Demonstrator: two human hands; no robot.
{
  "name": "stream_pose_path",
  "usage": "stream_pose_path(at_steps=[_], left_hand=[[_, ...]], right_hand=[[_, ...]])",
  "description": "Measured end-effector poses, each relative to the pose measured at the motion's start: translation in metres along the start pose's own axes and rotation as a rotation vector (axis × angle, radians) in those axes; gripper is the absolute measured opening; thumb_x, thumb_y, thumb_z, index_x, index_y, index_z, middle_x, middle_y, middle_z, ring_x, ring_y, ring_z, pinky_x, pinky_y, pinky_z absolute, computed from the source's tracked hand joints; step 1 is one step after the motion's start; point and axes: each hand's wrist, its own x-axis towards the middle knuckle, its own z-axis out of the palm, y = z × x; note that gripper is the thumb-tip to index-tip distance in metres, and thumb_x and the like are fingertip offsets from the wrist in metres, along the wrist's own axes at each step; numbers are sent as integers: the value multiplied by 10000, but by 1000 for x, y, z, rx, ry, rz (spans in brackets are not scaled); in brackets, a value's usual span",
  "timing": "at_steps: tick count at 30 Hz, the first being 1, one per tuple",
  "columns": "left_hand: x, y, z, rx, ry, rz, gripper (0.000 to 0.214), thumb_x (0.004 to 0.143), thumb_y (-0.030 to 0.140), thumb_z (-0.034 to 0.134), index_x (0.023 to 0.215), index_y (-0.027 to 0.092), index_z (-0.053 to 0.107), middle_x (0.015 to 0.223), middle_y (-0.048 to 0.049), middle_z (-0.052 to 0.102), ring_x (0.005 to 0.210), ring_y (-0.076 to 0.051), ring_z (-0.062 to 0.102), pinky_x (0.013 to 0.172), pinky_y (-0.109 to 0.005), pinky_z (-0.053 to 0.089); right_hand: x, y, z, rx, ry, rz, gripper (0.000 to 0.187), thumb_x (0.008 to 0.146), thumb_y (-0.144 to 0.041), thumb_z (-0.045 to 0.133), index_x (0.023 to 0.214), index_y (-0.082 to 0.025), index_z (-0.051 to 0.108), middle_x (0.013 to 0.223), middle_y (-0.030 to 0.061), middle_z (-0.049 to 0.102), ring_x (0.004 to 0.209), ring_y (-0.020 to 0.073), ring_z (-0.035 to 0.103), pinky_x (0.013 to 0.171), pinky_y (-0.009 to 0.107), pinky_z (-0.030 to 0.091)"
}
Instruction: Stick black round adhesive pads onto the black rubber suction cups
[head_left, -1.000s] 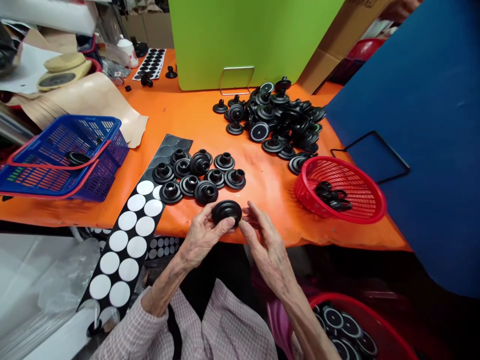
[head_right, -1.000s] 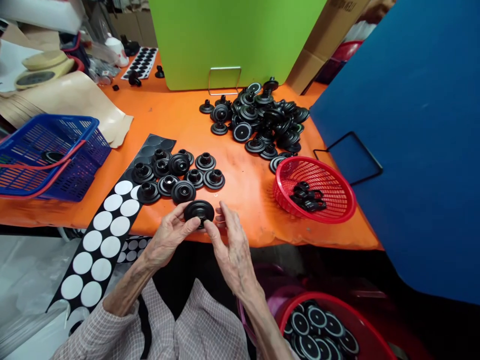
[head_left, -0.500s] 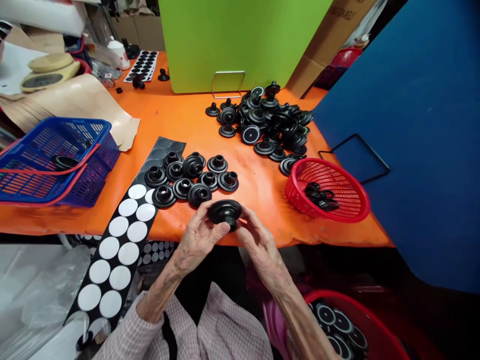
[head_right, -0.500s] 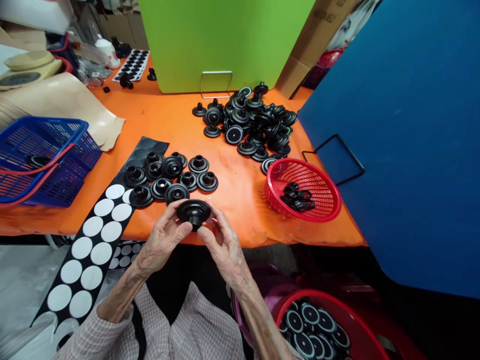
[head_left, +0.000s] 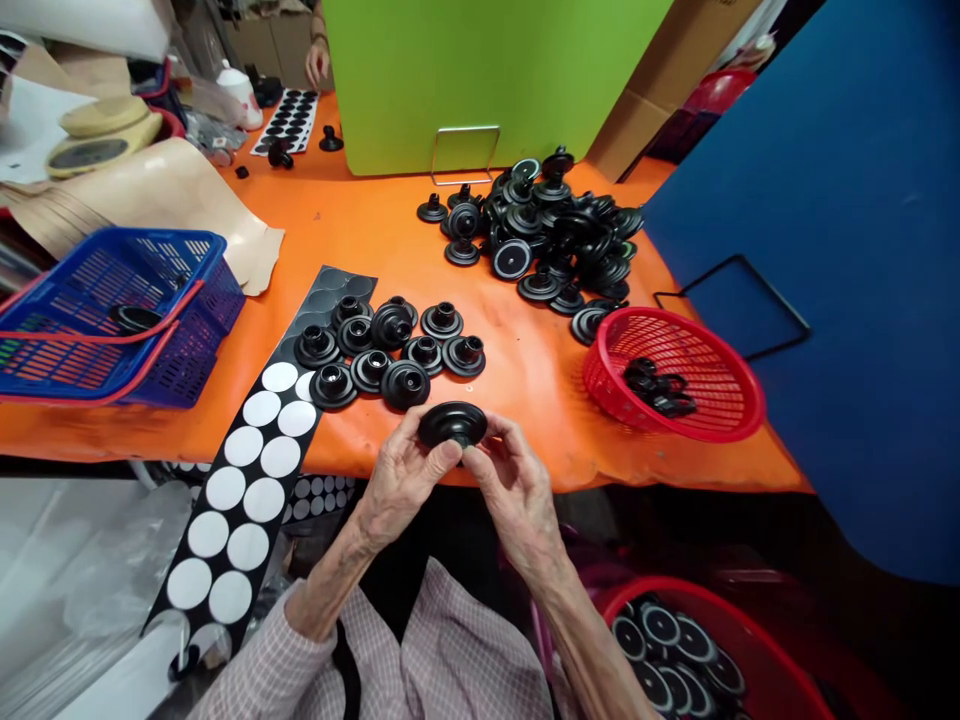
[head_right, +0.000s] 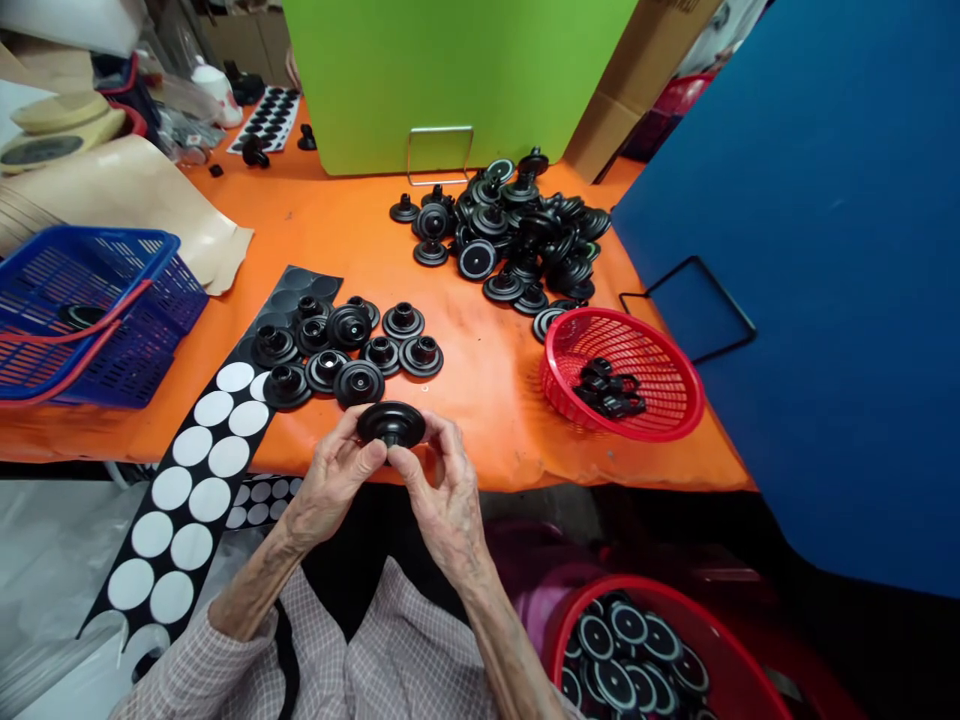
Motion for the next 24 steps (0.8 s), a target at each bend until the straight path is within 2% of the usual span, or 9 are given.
stream_pose_path(at_steps=[3, 6, 8, 11, 14, 17, 21, 24], left_hand=[[1, -3, 5, 4, 48, -7, 303, 829, 326, 682, 1068, 162, 593, 1107, -67, 684, 1049, -175, 631, 948, -268, 485], [4, -8, 11, -116, 96, -108, 299, 877, 388, 605, 1070, 160, 607, 1118, -74, 677, 1039, -192, 633, 907, -303, 516], [6, -10, 14, -170, 136, -154, 312, 902, 408, 556, 1078, 157, 614, 1113, -77, 677, 1017, -198, 638, 871, -316, 531], [8, -10, 13, -104, 181, -141, 297, 884, 377, 590, 1071, 151, 635, 1060, -65, 693, 972, -181, 646, 863, -290, 522], [7, -8, 9, 6, 205, -112, 294, 863, 382, 615, 1022, 139, 667, 957, -53, 712, 893, -162, 657, 816, -250, 522], [5, -8, 7, 80, 203, -101, 291, 852, 377, 625, 1004, 136, 682, 918, -52, 717, 849, -162, 663, 772, -244, 532], [6, -10, 8, 188, 233, -53, 250, 850, 357, 619, 945, 137, 687, 906, -46, 708, 859, -150, 647, 796, -234, 526], [9, -8, 9, 132, 295, -94, 291, 823, 399, 633, 933, 132, 664, 870, -48, 689, 788, -157, 644, 699, -260, 565]], right_hand=[[2, 4, -2, -64, -28, -6, 325, 842, -481, 615, 1015, -210, 568, 963, 32, 609, 928, 186, 594, 866, 348, 505], [3, 9, -3, -252, -5, -64, 345, 907, -464, 522, 1142, -214, 563, 1073, 67, 599, 996, 210, 572, 913, 408, 490], [2, 10, -3, -435, 59, -205, 387, 940, -428, 478, 1277, -238, 508, 1179, 92, 553, 1077, 226, 530, 950, 446, 470], [1, 7, -7, -641, 74, -447, 415, 952, -374, 494, 1352, -274, 450, 1101, 87, 536, 1022, 222, 527, 864, 406, 516], [1, 2, -13, -765, 17, -616, 428, 946, -367, 516, 1351, -251, 441, 1066, 98, 513, 954, 216, 546, 803, 375, 540], [0, -3, -16, -889, -36, -713, 408, 938, -335, 533, 1310, -183, 462, 1065, 129, 517, 923, 228, 551, 770, 382, 551], [-5, -11, -14, -967, -95, -773, 281, 945, -173, 495, 1218, -108, 494, 940, 126, 570, 844, 221, 572, 687, 342, 561], [-11, -25, -16, -898, -67, -775, 278, 944, -141, 486, 1221, -117, 496, 968, 118, 568, 849, 191, 591, 710, 304, 562]])
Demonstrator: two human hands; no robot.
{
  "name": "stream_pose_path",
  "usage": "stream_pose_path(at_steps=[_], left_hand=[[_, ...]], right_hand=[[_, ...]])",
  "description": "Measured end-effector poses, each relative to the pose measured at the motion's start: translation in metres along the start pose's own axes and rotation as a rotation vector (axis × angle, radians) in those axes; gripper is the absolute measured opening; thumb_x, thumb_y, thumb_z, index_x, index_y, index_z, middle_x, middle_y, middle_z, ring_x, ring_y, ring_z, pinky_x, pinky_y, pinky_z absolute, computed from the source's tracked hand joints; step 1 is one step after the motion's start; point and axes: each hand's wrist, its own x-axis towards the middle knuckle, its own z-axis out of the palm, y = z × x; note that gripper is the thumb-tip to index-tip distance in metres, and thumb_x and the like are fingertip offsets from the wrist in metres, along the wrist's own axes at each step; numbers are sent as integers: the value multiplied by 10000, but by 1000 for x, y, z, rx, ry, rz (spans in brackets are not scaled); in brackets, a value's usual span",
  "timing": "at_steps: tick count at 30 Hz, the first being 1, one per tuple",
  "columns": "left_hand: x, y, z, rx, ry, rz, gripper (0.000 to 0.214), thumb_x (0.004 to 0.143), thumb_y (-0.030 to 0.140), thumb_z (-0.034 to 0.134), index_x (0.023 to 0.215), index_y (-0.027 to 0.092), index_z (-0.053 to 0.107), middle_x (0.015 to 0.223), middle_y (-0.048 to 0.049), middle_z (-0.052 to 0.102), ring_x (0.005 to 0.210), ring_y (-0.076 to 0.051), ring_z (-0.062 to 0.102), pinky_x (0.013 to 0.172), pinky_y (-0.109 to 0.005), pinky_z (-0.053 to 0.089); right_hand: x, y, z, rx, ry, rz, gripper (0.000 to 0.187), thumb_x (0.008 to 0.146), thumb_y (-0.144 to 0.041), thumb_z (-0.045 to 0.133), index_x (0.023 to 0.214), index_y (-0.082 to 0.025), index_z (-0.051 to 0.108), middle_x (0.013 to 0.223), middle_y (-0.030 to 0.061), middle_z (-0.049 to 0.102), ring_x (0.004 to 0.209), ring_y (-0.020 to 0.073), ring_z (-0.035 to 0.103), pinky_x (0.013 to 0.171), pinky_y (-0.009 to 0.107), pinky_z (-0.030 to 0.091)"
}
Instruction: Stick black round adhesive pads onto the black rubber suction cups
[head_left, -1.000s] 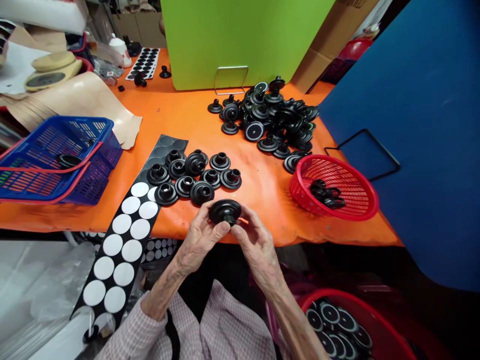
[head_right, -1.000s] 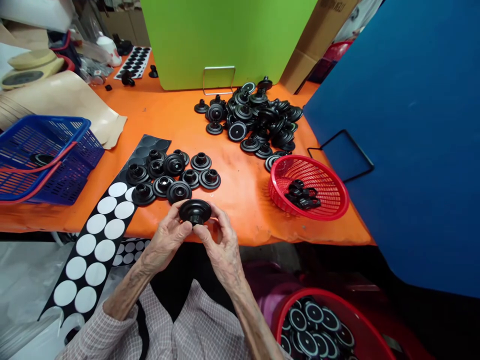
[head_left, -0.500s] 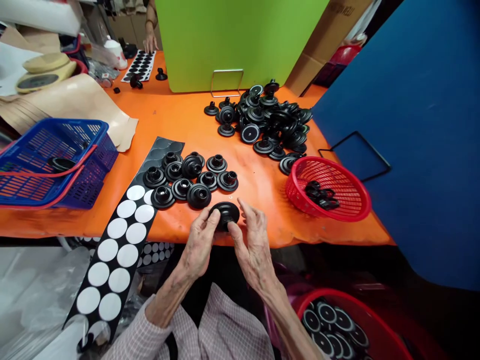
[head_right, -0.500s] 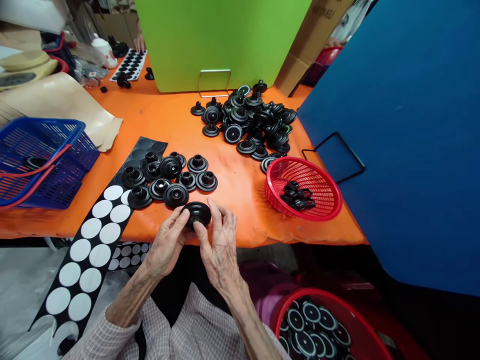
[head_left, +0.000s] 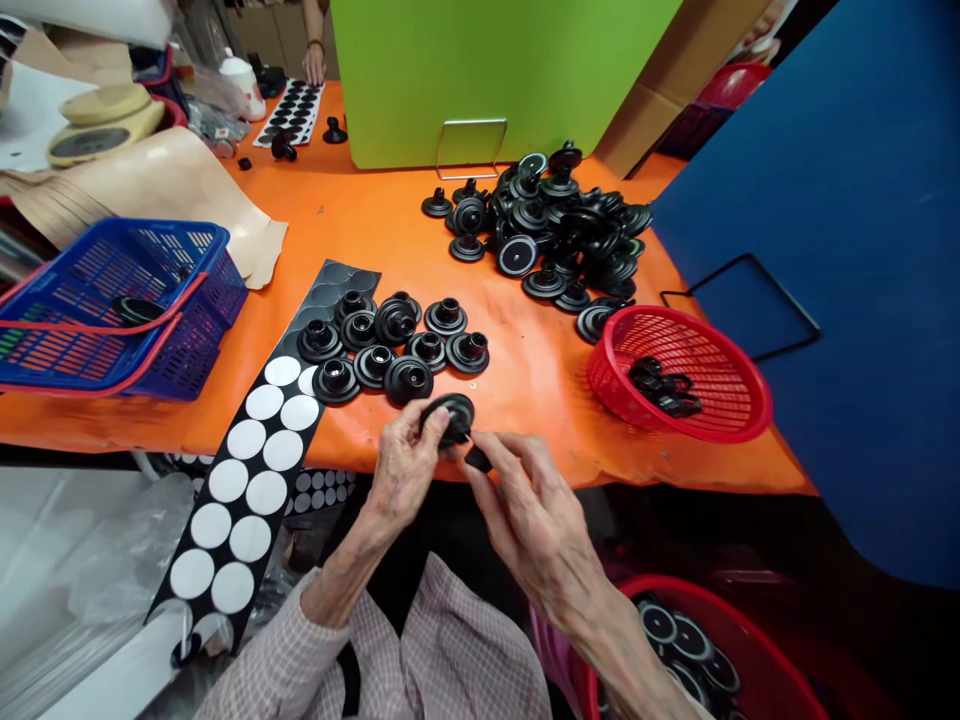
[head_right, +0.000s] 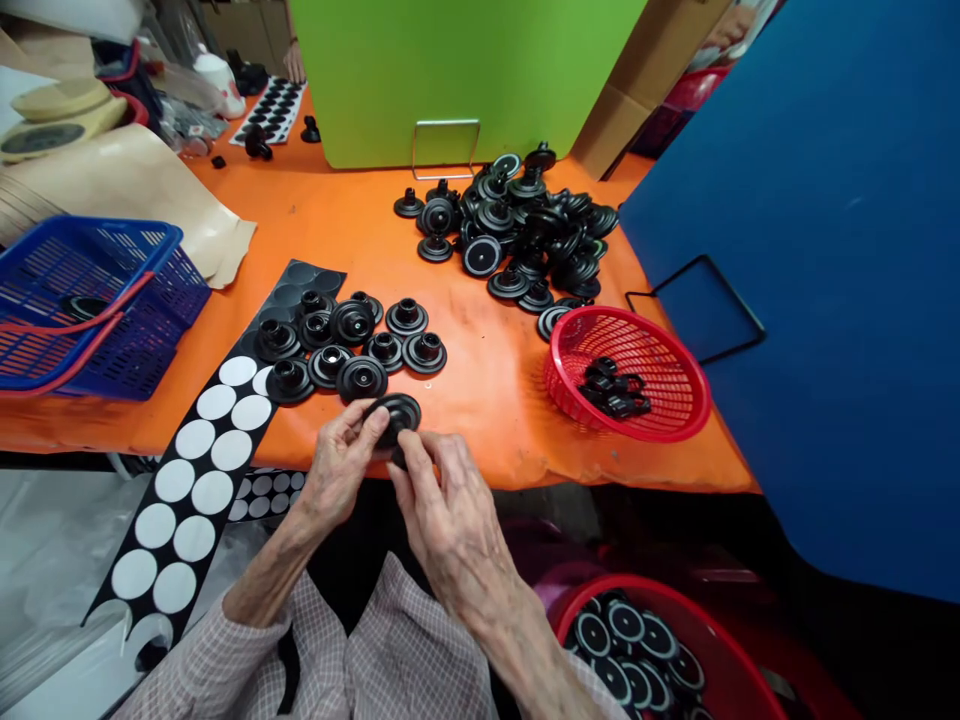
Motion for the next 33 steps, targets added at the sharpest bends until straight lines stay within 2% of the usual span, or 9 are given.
stream_pose_path(at_steps=[4, 9, 17, 19, 22, 25, 29, 31, 33], left_hand=[[-1, 5, 3, -141, -29, -70, 342, 804, 437, 643, 946, 126, 640, 899, -67, 683, 798, -180, 650, 629, -287, 591], [-3, 3, 6, -164, -51, -26, 308, 844, 381, 614, 1002, 119, 645, 1009, -87, 698, 842, -185, 674, 715, -305, 600], [-5, -3, 4, -89, -121, 28, 317, 884, 364, 583, 1096, 141, 661, 1104, -84, 699, 1003, -206, 665, 896, -320, 549], [-5, -3, 4, -95, -153, 17, 323, 851, 353, 637, 1106, 155, 651, 1108, -74, 698, 1045, -200, 650, 932, -305, 525], [-4, -1, 2, -170, -179, -48, 387, 746, 298, 752, 1090, 165, 634, 1070, -56, 705, 1038, -191, 651, 932, -291, 517], [-3, 2, -1, -235, -181, -110, 383, 739, 304, 754, 1069, 151, 634, 1062, -68, 702, 992, -191, 667, 895, -303, 536], [-4, 4, -6, -232, -192, -121, 408, 764, 346, 731, 1098, 140, 622, 1077, -95, 690, 950, -209, 677, 787, -307, 578], [-6, 4, -7, -213, -234, -113, 421, 779, 363, 715, 1120, 139, 611, 1081, -101, 689, 918, -213, 686, 762, -316, 588], [-8, 3, -6, -161, -249, -71, 403, 803, 375, 690, 1121, 142, 610, 1098, -99, 686, 927, -211, 686, 779, -308, 585]], right_hand=[[6, 3, -11, 102, 48, 120, 265, 929, -134, 514, 1191, -169, 540, 981, 80, 570, 891, 157, 607, 778, 272, 554], [0, 10, 6, 210, 80, 261, 216, 895, -173, 588, 1106, -188, 547, 917, 44, 625, 809, 155, 631, 742, 301, 569], [-4, 12, 20, 170, 77, 275, 170, 925, -229, 547, 1094, -214, 559, 955, 53, 632, 861, 174, 633, 756, 338, 578], [-6, 11, 24, 136, 80, 285, 173, 936, -229, 517, 1104, -226, 559, 949, 53, 622, 855, 177, 635, 747, 342, 582], [-11, 6, 26, 112, 61, 298, 263, 941, -212, 474, 1193, -244, 543, 1014, 78, 605, 916, 201, 639, 769, 374, 586], [-13, 1, 21, 221, -1, 318, 416, 926, -239, 514, 1338, -265, 459, 1136, 101, 589, 1022, 220, 625, 842, 417, 573], [-9, 8, 13, 410, 18, 547, 503, 900, -399, 569, 1360, -236, 449, 1137, 102, 607, 995, 214, 627, 874, 441, 552], [-7, 12, 16, 566, -33, 680, 467, 883, -482, 567, 1262, -210, 536, 1091, 98, 638, 965, 218, 636, 850, 434, 557], [-7, 14, 22, 688, -82, 733, 405, 886, -505, 554, 1152, -203, 592, 1025, 81, 666, 921, 208, 643, 817, 404, 565]])
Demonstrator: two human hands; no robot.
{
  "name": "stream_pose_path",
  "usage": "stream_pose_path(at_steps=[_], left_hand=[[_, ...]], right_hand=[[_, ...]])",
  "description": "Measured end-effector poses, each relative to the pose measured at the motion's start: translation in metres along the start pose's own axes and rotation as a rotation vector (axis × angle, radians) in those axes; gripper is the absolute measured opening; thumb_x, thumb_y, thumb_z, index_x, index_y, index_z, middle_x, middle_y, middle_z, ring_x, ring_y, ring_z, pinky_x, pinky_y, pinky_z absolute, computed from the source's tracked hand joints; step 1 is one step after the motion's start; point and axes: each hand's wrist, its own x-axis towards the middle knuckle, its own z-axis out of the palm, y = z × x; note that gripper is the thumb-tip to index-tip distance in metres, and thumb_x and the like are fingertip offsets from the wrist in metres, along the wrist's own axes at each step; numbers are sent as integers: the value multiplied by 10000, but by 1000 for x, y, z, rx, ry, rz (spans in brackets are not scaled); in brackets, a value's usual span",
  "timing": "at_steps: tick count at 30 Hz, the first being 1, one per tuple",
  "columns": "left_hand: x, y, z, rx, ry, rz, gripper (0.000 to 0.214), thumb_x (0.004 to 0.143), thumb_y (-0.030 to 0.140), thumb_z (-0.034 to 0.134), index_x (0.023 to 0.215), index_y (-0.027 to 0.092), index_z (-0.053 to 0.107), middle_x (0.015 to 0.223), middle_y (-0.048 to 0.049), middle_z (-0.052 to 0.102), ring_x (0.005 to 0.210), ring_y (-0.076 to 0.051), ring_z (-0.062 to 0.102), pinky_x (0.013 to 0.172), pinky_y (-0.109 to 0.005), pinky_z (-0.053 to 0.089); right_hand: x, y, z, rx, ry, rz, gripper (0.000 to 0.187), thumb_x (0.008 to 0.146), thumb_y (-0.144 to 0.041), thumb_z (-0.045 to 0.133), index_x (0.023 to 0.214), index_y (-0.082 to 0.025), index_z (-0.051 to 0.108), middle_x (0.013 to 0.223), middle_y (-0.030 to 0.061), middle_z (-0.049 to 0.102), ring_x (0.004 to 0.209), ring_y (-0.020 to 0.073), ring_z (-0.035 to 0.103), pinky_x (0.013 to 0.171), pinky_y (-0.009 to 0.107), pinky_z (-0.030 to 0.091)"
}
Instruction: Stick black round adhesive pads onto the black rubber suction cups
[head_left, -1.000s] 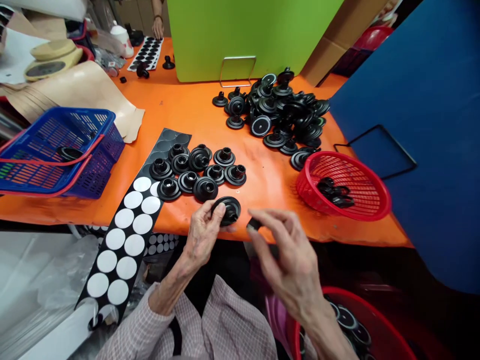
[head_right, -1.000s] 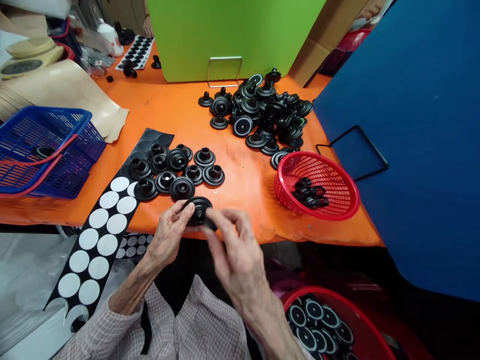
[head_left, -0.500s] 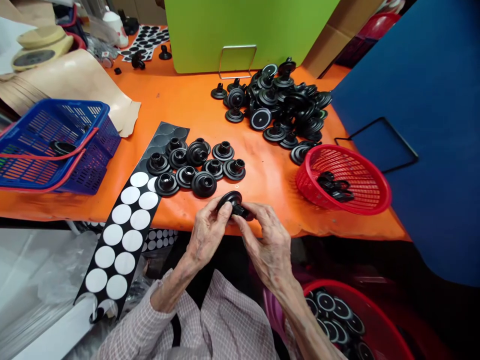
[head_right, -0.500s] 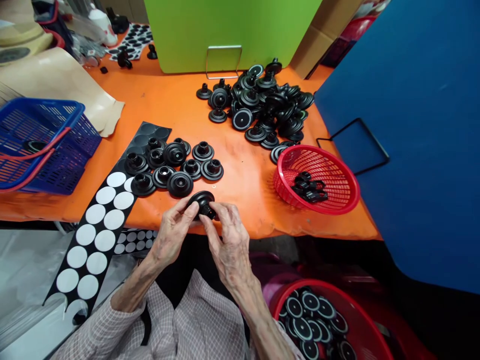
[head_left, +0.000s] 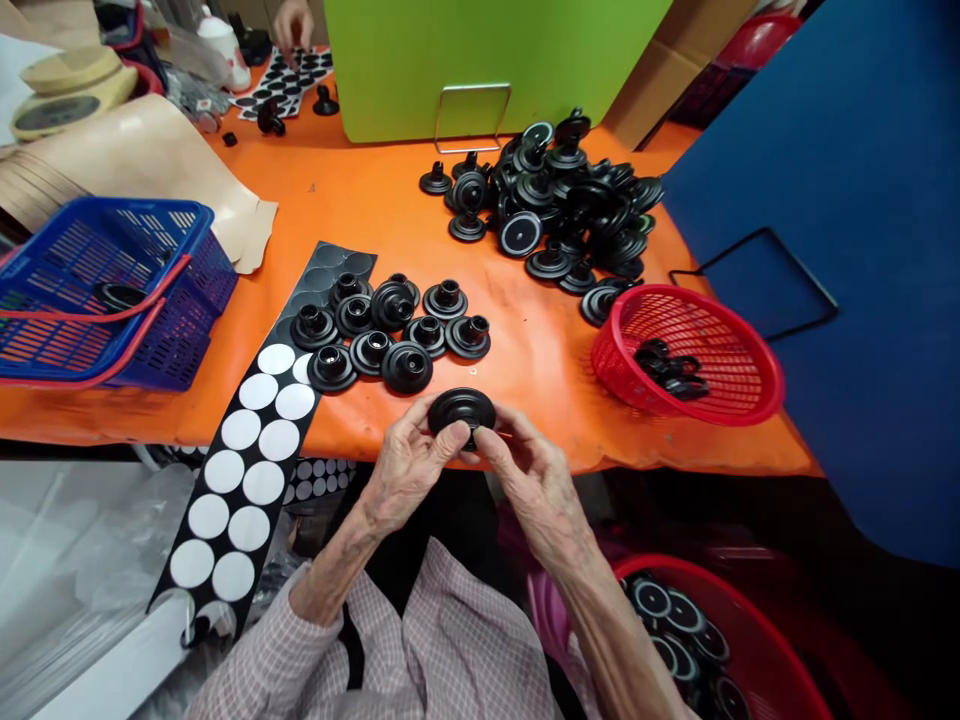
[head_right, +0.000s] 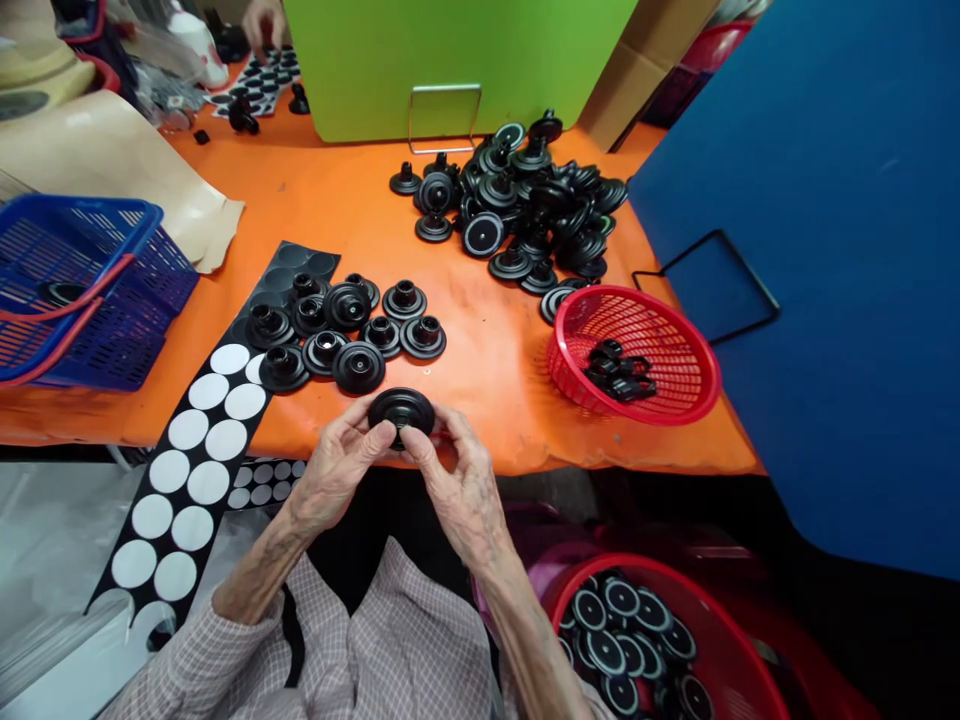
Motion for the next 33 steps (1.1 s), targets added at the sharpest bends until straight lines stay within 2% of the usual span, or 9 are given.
stream_pose_path(at_steps=[6, 10, 13, 16, 19, 22, 24, 29, 33], left_hand=[[-2, -2, 9, 121, 57, 63, 362, 848, 414, 630, 1095, 151, 610, 1110, -97, 680, 880, -182, 681, 759, -265, 563], [19, -4, 9, 169, 94, -2, 435, 845, 498, 600, 1117, 158, 597, 1042, -78, 686, 730, -158, 668, 718, -284, 559], [43, -7, 11, 302, 145, 54, 486, 833, 498, 607, 1177, 160, 549, 1051, -87, 667, 767, -184, 668, 698, -298, 558], [64, -9, 16, 488, 239, 177, 536, 864, 402, 574, 1313, 148, 430, 1061, -119, 664, 901, -237, 669, 792, -367, 545], [75, -11, 21, 786, 388, 333, 455, 896, 324, 510, 1307, 136, 461, 1066, -153, 672, 1021, -286, 637, 908, -448, 483], [78, -10, 23, 1034, 457, 461, 343, 903, 274, 481, 1207, 146, 576, 1119, -180, 657, 1048, -302, 621, 910, -439, 465], [74, -7, 24, 1130, 465, 484, 338, 915, 274, 464, 1196, 146, 601, 1070, -179, 665, 984, -297, 638, 848, -406, 483], [62, 3, 19, 1222, 490, 489, 290, 911, 284, 470, 1092, 176, 670, 928, -141, 671, 787, -260, 646, 696, -339, 483], [59, 16, 16, 1086, 416, 492, 276, 887, 276, 482, 1053, 162, 671, 982, -133, 656, 789, -230, 645, 743, -346, 499]], right_hand=[[-4, 2, 7, -170, 95, -109, 303, 957, -436, 448, 1091, -201, 584, 979, 68, 669, 895, 187, 637, 780, 340, 561], [17, -21, -28, -417, 15, -268, 304, 998, -365, 354, 1176, -233, 562, 1060, 63, 664, 957, 182, 647, 822, 334, 549], [63, -43, -69, -652, 58, -342, 294, 985, -377, 387, 1137, -216, 579, 1094, 74, 654, 1008, 201, 625, 895, 349, 502], [133, -49, -101, -1035, 100, -218, 268, 973, -292, 386, 1051, -162, 606, 1038, 113, 647, 992, 239, 605, 888, 372, 468], [198, -34, -116, -1120, 85, -109, 250, 924, -145, 402, 1051, -114, 614, 1037, 154, 638, 977, 258, 605, 842, 385, 465], [234, -16, -121, -1174, 27, 7, 178, 894, -170, 521, 1038, -126, 615, 1008, 96, 647, 906, 209, 617, 782, 351, 486], [240, -11, -125, -1200, 11, 54, 160, 883, -220, 565, 1002, -130, 623, 995, 83, 649, 900, 203, 617, 777, 348, 484], [223, -26, -128, -1207, 74, -5, 268, 921, -284, 468, 1047, -101, 619, 1100, 211, 633, 1024, 328, 598, 797, 394, 451], [191, -47, -113, -1146, 101, -103, 272, 949, -317, 434, 1045, -131, 606, 1060, 170, 662, 1000, 298, 610, 805, 371, 451]])
